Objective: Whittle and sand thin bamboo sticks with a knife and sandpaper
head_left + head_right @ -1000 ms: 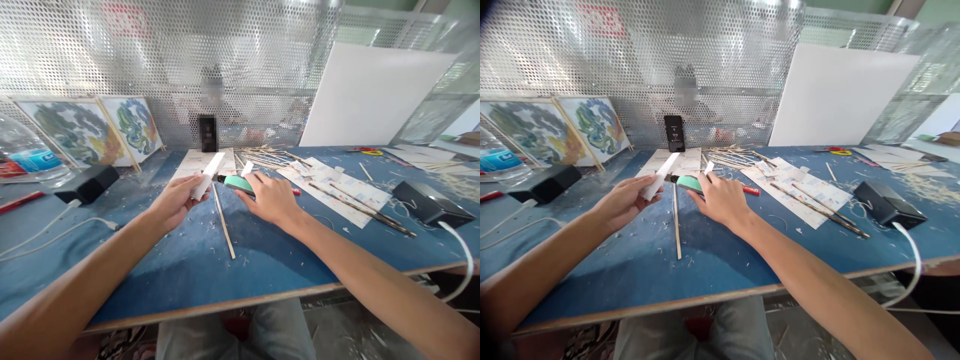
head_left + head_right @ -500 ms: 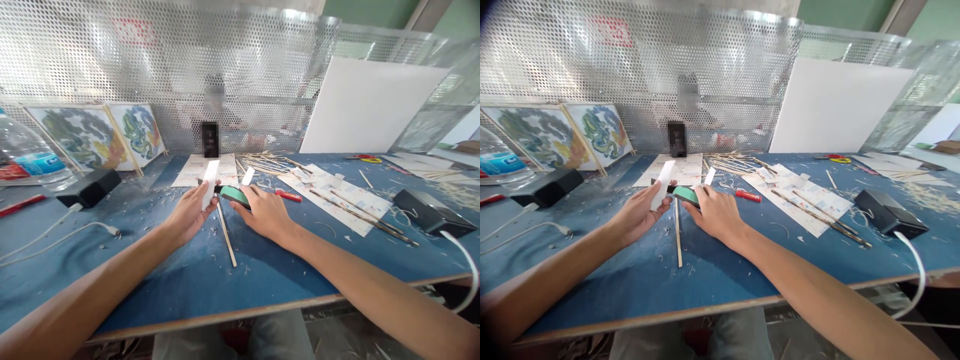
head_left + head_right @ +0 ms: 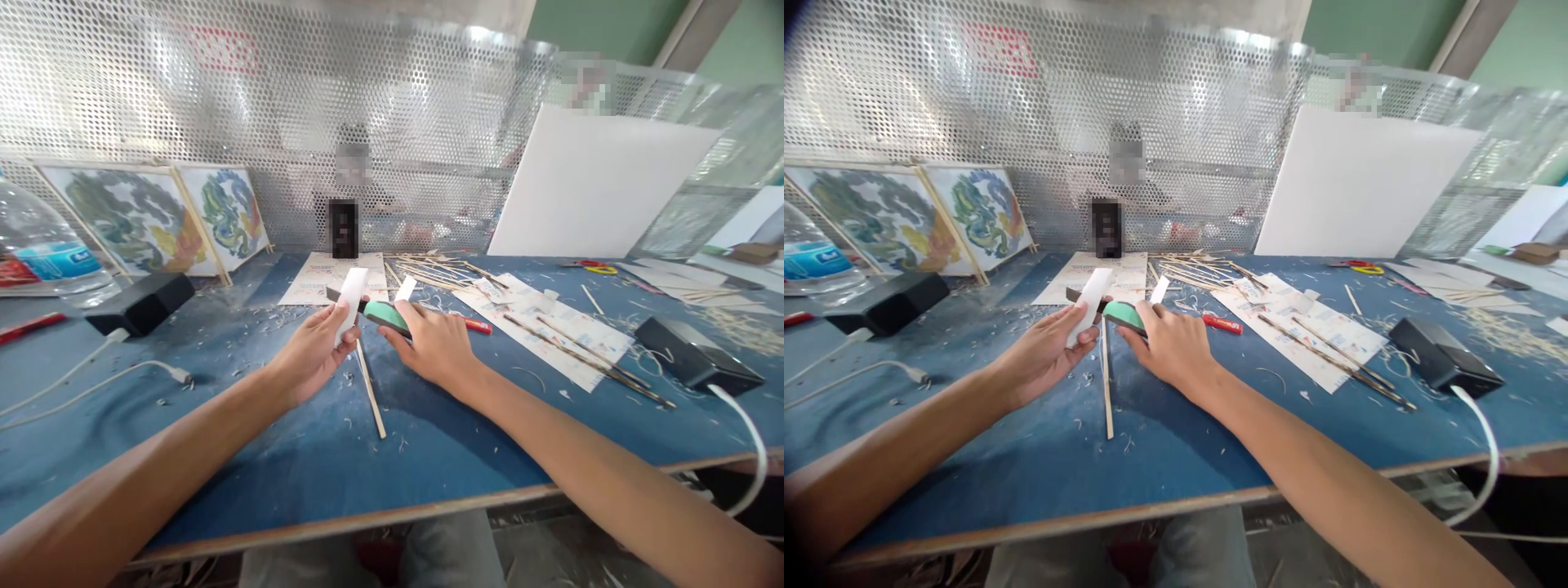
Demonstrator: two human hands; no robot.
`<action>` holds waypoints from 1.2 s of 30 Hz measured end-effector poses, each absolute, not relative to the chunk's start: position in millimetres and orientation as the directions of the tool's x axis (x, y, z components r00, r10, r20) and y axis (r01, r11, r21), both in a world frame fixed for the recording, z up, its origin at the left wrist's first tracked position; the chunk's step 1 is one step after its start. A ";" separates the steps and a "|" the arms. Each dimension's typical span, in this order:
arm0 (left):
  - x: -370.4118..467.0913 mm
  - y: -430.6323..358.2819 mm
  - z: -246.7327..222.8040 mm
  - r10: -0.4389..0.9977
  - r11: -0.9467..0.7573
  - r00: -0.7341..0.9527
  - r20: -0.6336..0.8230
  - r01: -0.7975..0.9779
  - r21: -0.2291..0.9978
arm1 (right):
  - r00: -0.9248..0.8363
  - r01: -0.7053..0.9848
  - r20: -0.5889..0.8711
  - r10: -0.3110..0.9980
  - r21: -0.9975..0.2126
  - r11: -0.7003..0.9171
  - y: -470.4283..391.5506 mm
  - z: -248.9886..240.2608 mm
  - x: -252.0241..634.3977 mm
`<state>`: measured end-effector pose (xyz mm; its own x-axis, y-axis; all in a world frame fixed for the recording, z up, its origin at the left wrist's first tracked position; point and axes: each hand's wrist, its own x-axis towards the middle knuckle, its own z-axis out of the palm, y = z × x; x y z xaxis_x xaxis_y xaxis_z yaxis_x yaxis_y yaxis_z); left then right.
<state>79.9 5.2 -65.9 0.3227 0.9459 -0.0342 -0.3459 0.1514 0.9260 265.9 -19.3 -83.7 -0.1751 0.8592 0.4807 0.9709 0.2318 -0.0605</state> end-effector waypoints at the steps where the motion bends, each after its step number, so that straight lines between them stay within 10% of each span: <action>1: 79.7 5.4 -66.7 0.945 0.152 0.324 -0.038 -0.334 0.930 | -0.173 0.970 0.479 0.861 -0.067 0.232 -18.0 -83.3 267.0; 27: 49.7 26.7 -41.2 0.935 -0.006 0.354 0.025 -0.054 0.999 | -0.277 0.924 0.607 0.745 -0.046 0.381 3.1 -78.9 308.9; 33: 36.0 45.2 -46.7 0.944 -0.301 0.177 0.277 0.129 0.945 | -0.009 0.536 0.487 0.874 -0.735 0.415 14.7 -79.3 318.0; 36: 38.1 41.5 -48.0 0.885 -0.461 0.220 0.409 0.297 0.836 | -0.074 0.341 0.400 0.913 -0.850 0.400 13.4 -78.0 307.2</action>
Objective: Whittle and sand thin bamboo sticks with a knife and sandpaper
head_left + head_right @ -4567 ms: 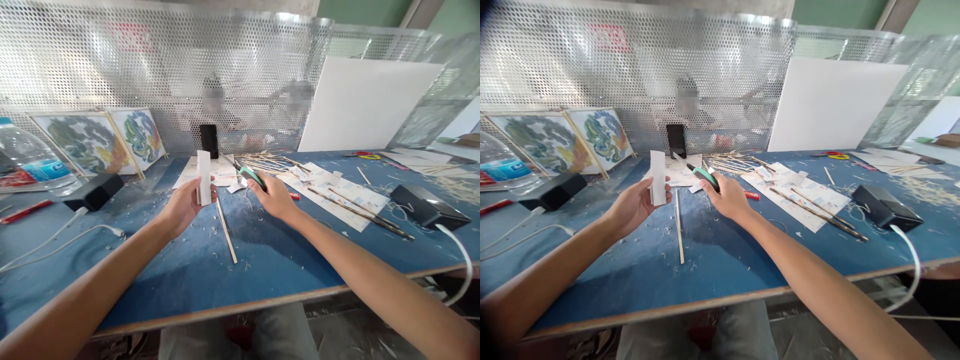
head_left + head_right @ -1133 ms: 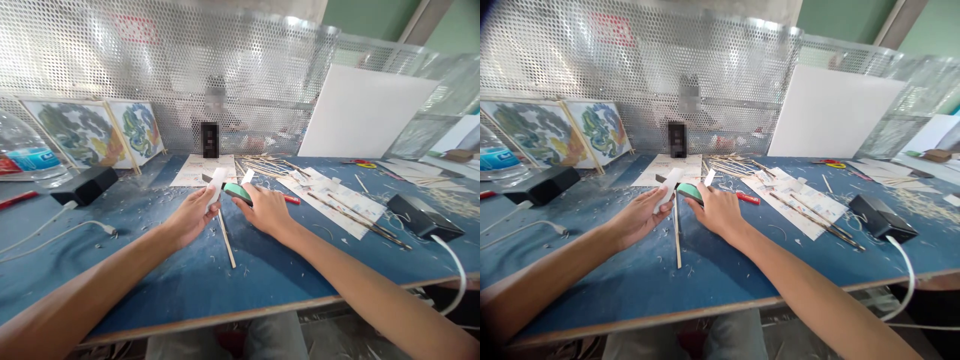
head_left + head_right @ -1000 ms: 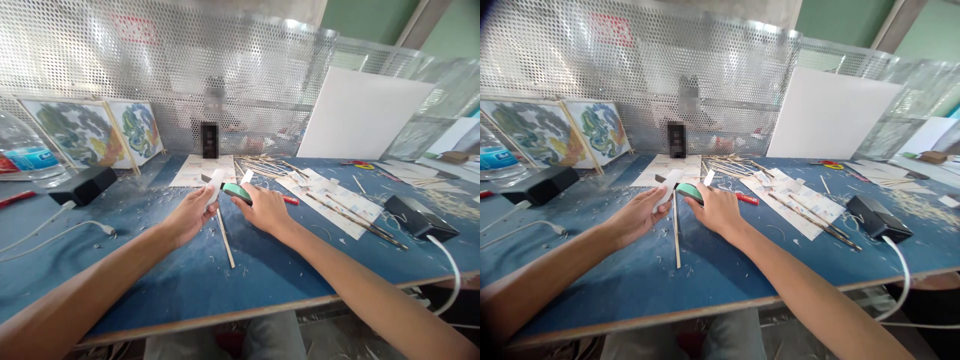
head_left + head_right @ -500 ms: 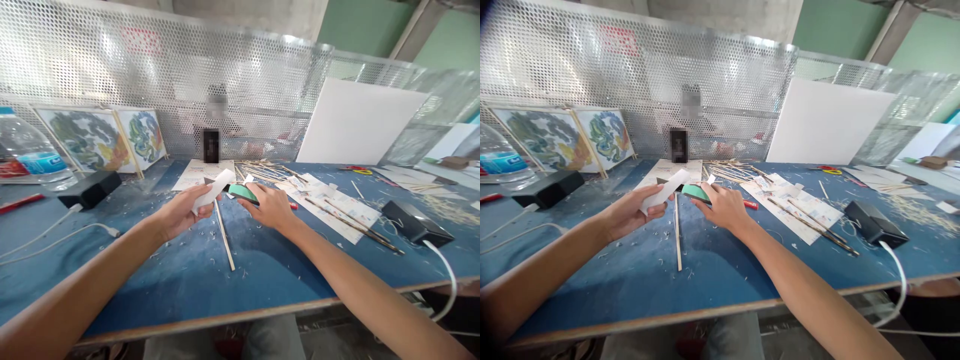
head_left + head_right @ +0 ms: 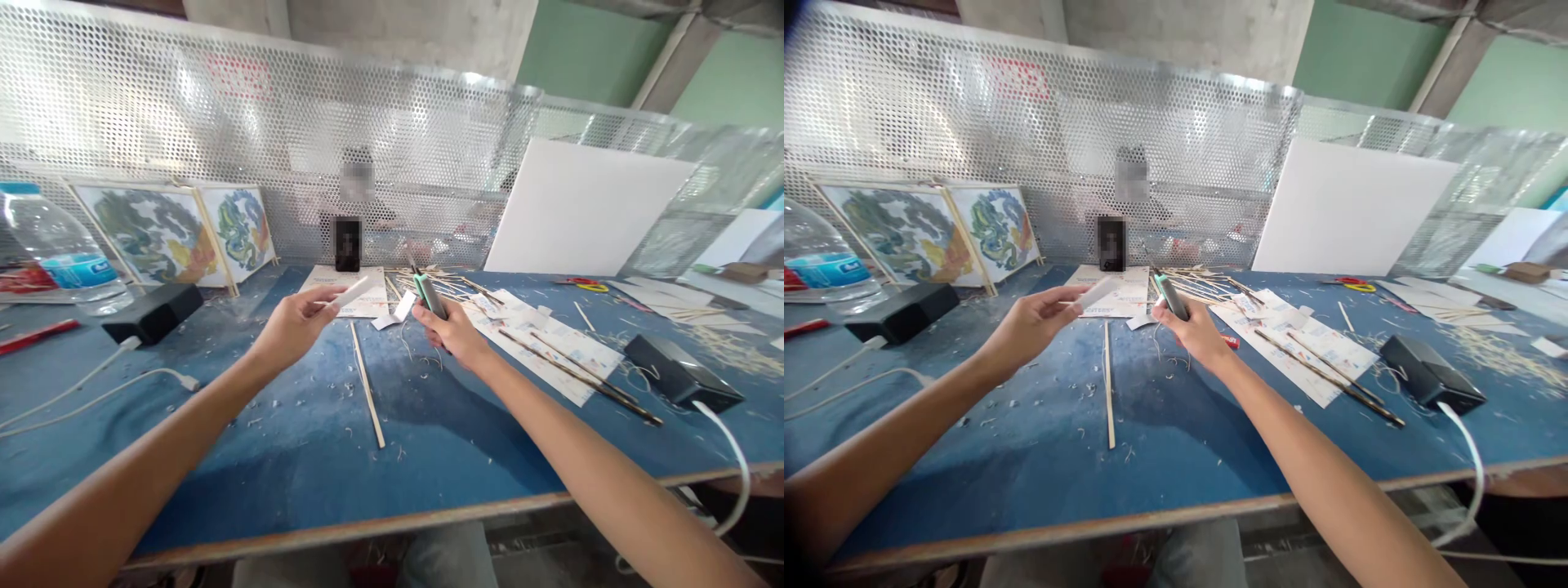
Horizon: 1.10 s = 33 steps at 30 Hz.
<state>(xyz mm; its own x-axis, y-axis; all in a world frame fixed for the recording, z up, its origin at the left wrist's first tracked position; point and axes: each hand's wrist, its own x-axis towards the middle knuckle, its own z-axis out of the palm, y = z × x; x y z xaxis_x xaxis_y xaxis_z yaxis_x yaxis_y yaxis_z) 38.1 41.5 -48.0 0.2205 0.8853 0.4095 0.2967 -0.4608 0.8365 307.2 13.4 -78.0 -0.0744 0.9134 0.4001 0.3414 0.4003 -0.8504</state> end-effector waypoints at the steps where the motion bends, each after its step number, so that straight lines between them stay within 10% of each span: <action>1: 40.1 38.7 -48.7 0.857 -0.514 0.247 0.453 0.343 0.786 | -0.101 0.287 0.377 0.921 -0.875 0.390 11.6 -77.7 302.1; 18: 54.9 16.3 -61.2 0.581 -0.760 0.456 0.674 0.601 0.248 | -0.153 -0.112 0.317 0.936 -0.947 0.302 -2.8 -73.1 282.0; 24: 55.6 12.7 -60.6 0.564 -0.743 0.416 0.714 0.633 0.218 | -0.113 0.168 0.367 0.923 -0.909 0.382 -1.4 -79.1 278.9; 28: 64.8 3.9 -57.0 0.620 -0.621 0.045 0.783 0.638 0.455 | 0.088 0.311 0.472 0.877 -0.850 0.426 -6.4 -78.5 272.0; 30: 72.7 -2.4 -54.5 0.809 -0.524 -0.067 0.584 0.367 0.769 | 0.173 0.368 0.533 0.828 -0.815 0.448 -10.0 -76.6 269.4; 33: 85.8 -10.0 -54.3 0.958 -0.079 0.258 0.122 -0.171 0.982 | 0.223 0.425 0.587 0.778 -0.777 0.464 -15.1 -74.3 267.1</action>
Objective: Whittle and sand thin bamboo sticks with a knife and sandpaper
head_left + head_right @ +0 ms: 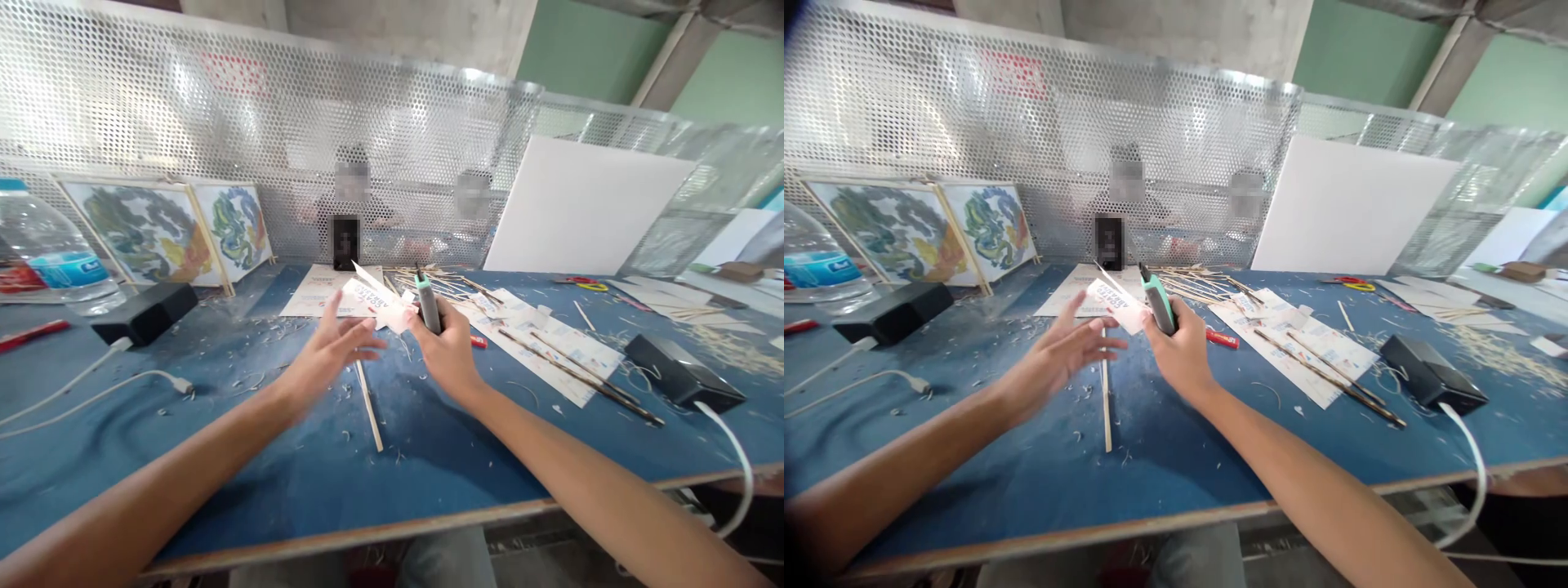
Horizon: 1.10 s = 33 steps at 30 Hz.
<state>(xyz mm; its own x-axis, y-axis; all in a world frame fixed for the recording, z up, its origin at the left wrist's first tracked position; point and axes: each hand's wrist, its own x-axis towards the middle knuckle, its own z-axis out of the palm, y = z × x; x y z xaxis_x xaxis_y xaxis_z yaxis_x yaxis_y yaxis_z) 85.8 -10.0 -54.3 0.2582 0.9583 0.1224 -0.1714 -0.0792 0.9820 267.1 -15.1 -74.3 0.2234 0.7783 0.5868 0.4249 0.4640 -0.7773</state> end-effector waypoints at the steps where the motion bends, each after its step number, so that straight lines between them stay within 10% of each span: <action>1: 89.5 -11.5 -55.3 0.949 0.027 0.311 0.058 -0.264 0.964 | 0.226 0.430 0.596 0.771 -0.771 0.470 -16.5 -74.1 266.3; 11: 85.3 6.4 -59.7 0.986 0.060 0.167 -0.010 -0.300 0.952 | -0.019 0.479 0.578 0.815 -0.711 0.515 -18.1 -77.5 263.7; 18: 62.8 22.6 -49.1 0.995 -0.101 -0.041 0.093 -0.282 0.954 | -0.273 0.812 0.567 0.777 -0.298 0.502 -14.9 -79.9 282.6; 33: 68.0 14.9 -46.3 0.987 -0.053 0.106 0.118 -0.479 0.876 | -0.225 0.898 0.455 0.862 -0.246 0.365 -11.3 -84.7 275.1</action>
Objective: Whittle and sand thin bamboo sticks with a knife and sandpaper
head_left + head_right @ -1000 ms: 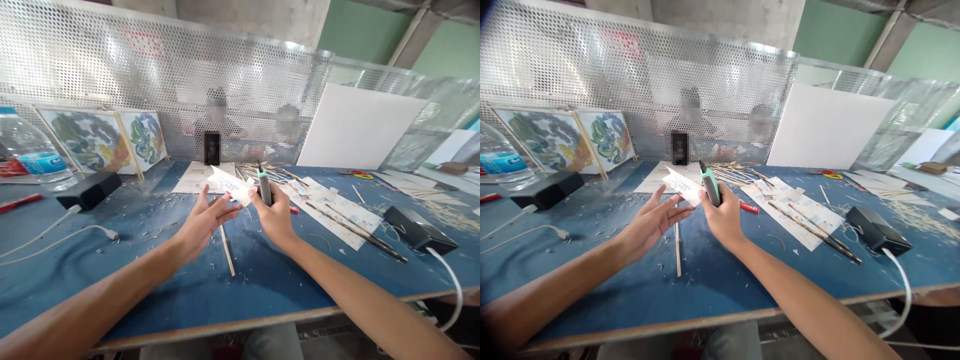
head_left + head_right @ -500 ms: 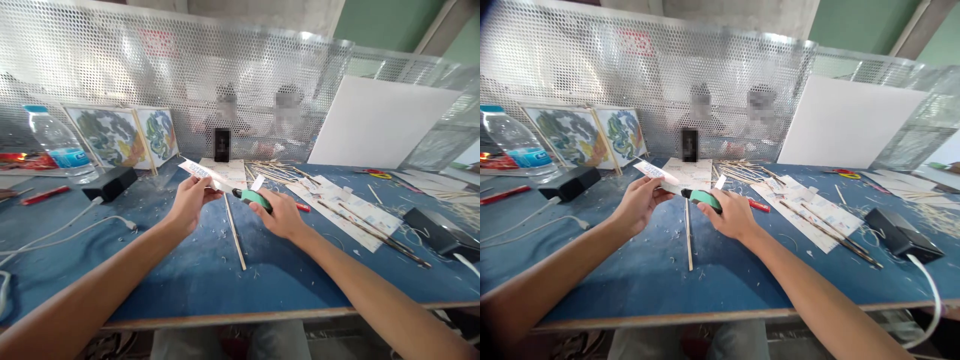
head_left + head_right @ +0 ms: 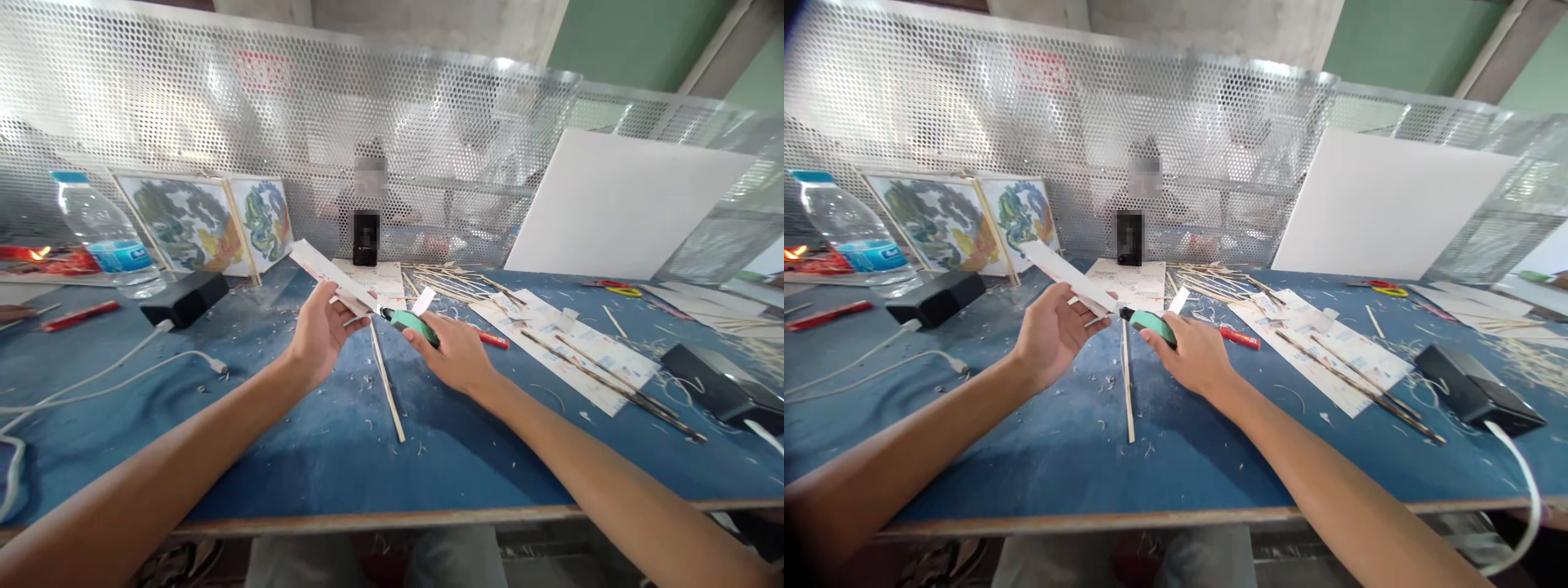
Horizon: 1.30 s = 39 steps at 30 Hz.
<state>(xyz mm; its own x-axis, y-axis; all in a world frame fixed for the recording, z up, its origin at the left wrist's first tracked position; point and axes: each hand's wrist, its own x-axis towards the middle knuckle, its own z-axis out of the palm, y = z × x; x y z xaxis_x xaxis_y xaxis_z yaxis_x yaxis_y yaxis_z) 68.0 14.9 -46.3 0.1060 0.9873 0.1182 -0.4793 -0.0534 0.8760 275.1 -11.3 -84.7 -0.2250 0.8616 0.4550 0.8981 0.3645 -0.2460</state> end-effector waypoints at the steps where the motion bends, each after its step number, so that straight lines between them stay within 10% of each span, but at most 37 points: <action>1: 68.4 14.0 -46.9 0.986 -0.054 0.112 0.124 -0.489 0.870 | -0.219 0.899 0.457 0.862 -0.249 0.361 -12.1 -84.9 273.8; 39: 75.5 15.9 -61.2 0.996 0.067 0.076 -0.038 -0.432 0.899 | -0.183 0.980 0.558 0.810 0.035 0.197 -32.8 -81.5 250.6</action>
